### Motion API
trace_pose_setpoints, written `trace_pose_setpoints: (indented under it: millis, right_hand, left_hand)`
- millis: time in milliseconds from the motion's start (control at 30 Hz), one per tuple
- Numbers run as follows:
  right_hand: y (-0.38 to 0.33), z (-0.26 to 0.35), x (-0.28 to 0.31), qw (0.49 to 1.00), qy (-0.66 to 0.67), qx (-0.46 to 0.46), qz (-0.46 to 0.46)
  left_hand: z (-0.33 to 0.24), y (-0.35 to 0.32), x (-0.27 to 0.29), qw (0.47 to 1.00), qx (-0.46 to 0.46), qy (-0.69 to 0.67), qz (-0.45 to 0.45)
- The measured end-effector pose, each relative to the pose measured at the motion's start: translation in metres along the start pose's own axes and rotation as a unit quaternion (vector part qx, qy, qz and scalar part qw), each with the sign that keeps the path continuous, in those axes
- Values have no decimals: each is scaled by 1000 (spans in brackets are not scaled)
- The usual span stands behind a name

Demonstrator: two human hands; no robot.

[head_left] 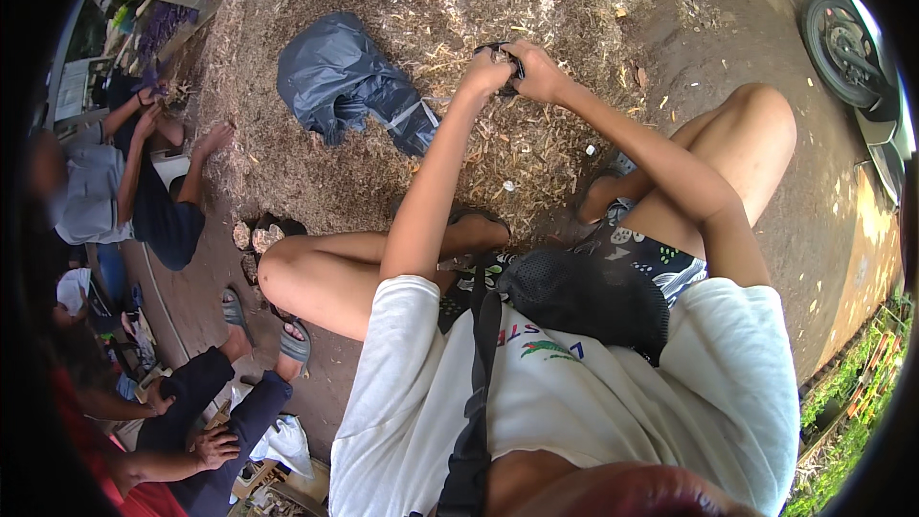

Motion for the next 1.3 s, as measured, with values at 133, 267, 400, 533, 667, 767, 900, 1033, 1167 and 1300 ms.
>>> trace_pose_setpoints:
  millis: [133, 267, 400, 533, 667, 767, 900, 1033, 1167, 1300]
  right_hand:
    - [-7, -2, 9, 998, 41, 13, -41]
    - [-14, -20, 23, 994, 47, -79, -52]
    - [-19, -37, 49, 990, 49, -114, -65]
    - [-26, -59, 88, 981, 24, -140, -136]
    - [-40, -73, 132, 966, -34, -154, -203]
    - [-56, -86, 153, 954, -9, -224, -199]
    - [-69, -91, 172, 940, -6, -249, -231]
    - [-74, -96, 178, 934, -3, -259, -246]
    - [-72, -97, 178, 932, 8, -258, -253]
    - [-65, -90, 179, 939, 0, -235, -253]
  left_hand:
    - [-11, -1, -14, 999, -8, 39, 26]
    - [-56, -24, -5, 995, -71, 71, -30]
    - [-89, -10, 28, 972, -158, 3, -177]
    - [-58, 70, 10, 985, -98, 95, -102]
    - [-9, 132, -50, 949, -48, 313, 9]
    - [-10, 156, -91, 941, -60, 334, 0]
    - [-17, 156, -123, 930, -76, 358, -42]
    - [-25, 140, -120, 883, -240, 390, -105]
    - [-18, 114, -110, 852, -303, 408, -124]
    - [-3, 79, -120, 873, -281, 398, -20]
Point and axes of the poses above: each hand's wrist, its own y-axis towards the middle knuckle, its own x-axis out of the back of the hand, z = x × y, the point moved 8 cm from there along y, towards the middle knuckle, and after that the axes turned 9 degrees about -z, right-handed, at the moved point
